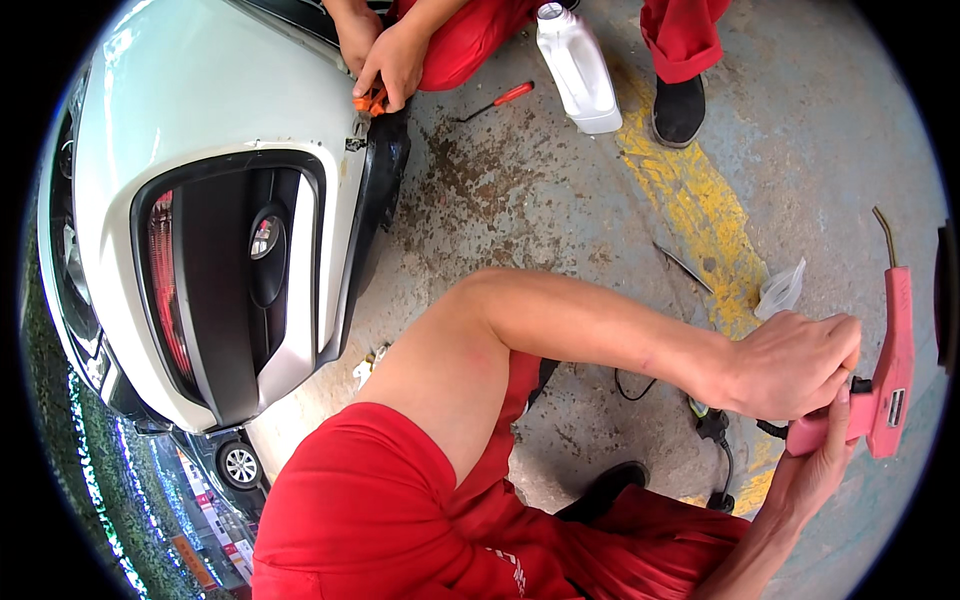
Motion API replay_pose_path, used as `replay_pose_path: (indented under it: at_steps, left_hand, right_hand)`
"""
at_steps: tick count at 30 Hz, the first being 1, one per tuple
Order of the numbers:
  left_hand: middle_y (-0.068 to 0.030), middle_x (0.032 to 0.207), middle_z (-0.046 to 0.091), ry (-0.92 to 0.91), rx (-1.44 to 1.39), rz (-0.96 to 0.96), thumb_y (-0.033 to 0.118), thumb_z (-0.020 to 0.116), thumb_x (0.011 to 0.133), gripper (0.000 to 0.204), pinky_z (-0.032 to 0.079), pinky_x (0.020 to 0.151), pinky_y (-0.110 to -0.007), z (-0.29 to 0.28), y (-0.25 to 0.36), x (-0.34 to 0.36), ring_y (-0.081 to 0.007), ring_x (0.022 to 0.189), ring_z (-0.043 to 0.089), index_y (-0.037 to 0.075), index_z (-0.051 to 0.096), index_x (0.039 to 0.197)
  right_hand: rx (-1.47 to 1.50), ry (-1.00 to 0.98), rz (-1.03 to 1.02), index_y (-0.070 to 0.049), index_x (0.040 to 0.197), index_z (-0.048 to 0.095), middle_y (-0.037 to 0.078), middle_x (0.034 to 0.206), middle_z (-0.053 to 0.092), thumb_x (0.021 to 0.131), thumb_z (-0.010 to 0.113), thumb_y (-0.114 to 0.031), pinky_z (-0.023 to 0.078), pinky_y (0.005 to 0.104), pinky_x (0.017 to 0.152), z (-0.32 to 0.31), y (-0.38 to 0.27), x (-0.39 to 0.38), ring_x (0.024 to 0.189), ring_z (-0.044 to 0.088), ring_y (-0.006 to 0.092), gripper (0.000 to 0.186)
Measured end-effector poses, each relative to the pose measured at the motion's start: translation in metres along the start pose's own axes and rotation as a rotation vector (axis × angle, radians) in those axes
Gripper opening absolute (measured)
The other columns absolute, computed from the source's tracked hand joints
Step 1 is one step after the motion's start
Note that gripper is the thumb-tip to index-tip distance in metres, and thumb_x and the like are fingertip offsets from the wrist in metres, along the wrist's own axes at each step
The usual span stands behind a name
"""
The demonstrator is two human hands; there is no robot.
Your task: The person uses a pink heat gun to apply heat to a damaged area on the front bumper of a white car. They repeatedly direct the hot air at the damaged section while another person observes and points at the area. The person also handles a small plastic bag and a metal rod during the process.
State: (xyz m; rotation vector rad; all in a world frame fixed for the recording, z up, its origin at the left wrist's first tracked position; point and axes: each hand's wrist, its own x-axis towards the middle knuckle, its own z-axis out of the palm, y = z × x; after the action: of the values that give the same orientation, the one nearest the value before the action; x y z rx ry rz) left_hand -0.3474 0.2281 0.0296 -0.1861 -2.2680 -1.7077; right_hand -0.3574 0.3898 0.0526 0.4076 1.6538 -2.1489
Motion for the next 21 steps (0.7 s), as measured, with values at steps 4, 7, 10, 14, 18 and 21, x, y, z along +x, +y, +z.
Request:
replay_pose_path:
  at_steps: [4,7,10,14,18,21]
  left_hand:
    - [-0.0148,0.084,0.059,-0.013,0.002,-0.005,0.009,0.057,0.093,0.015,0.046,0.059,-0.049,-0.0032,0.0011,-0.0009,-0.0387,0.069,0.061,0.002,0.044,0.096]
    - [-0.0146,0.085,0.059,-0.020,-0.008,-0.008,0.010,0.058,0.092,0.016,0.046,0.060,-0.049,-0.0045,0.0018,-0.0007,-0.0384,0.069,0.061,0.002,0.045,0.097]
    - [-0.0145,0.085,0.060,-0.033,-0.020,-0.021,0.010,0.059,0.091,0.016,0.046,0.060,-0.050,-0.0060,0.0027,-0.0006,-0.0381,0.070,0.061,0.002,0.046,0.096]
    - [-0.0141,0.086,0.060,-0.021,-0.018,0.011,0.010,0.061,0.090,0.016,0.047,0.060,-0.049,-0.0081,0.0038,-0.0006,-0.0377,0.071,0.062,0.003,0.048,0.095]
    - [-0.0129,0.086,0.060,-0.011,-0.015,0.042,0.011,0.064,0.088,0.017,0.047,0.059,-0.049,-0.0094,0.0045,-0.0010,-0.0367,0.071,0.062,0.004,0.050,0.093]
    - [-0.0122,0.086,0.060,-0.004,-0.013,0.066,0.013,0.065,0.087,0.017,0.048,0.059,-0.048,-0.0102,0.0050,-0.0009,-0.0360,0.071,0.063,0.004,0.052,0.092]
  right_hand:
    - [-0.028,0.008,-0.011,0.001,0.137,0.052,0.009,0.125,0.064,0.103,0.062,-0.015,0.053,0.0326,0.097,-0.0041,0.0018,0.0022,0.113,0.063,0.0154,0.040]
    - [-0.047,0.011,-0.006,0.001,0.138,0.051,0.009,0.125,0.064,0.102,0.062,-0.014,0.053,0.0324,0.097,-0.0064,0.0029,0.0034,0.113,0.063,0.0155,0.041]
    - [0.000,-0.001,-0.006,0.002,0.138,0.051,0.009,0.125,0.063,0.102,0.063,-0.014,0.053,0.0323,0.097,-0.0065,0.0030,0.0025,0.113,0.063,0.0156,0.041]
    - [-0.055,0.005,-0.041,0.002,0.137,0.051,0.009,0.125,0.063,0.102,0.063,-0.014,0.053,0.0325,0.097,-0.0046,0.0022,0.0020,0.114,0.063,0.0160,0.041]
    - [-0.062,0.009,-0.046,0.003,0.137,0.052,0.010,0.128,0.063,0.102,0.063,-0.015,0.053,0.0335,0.098,-0.0038,0.0023,0.0008,0.115,0.063,0.0166,0.041]
    - [-0.055,0.004,-0.048,0.004,0.139,0.051,0.011,0.130,0.061,0.103,0.061,-0.016,0.053,0.0346,0.099,-0.0040,0.0032,-0.0003,0.118,0.062,0.0176,0.042]
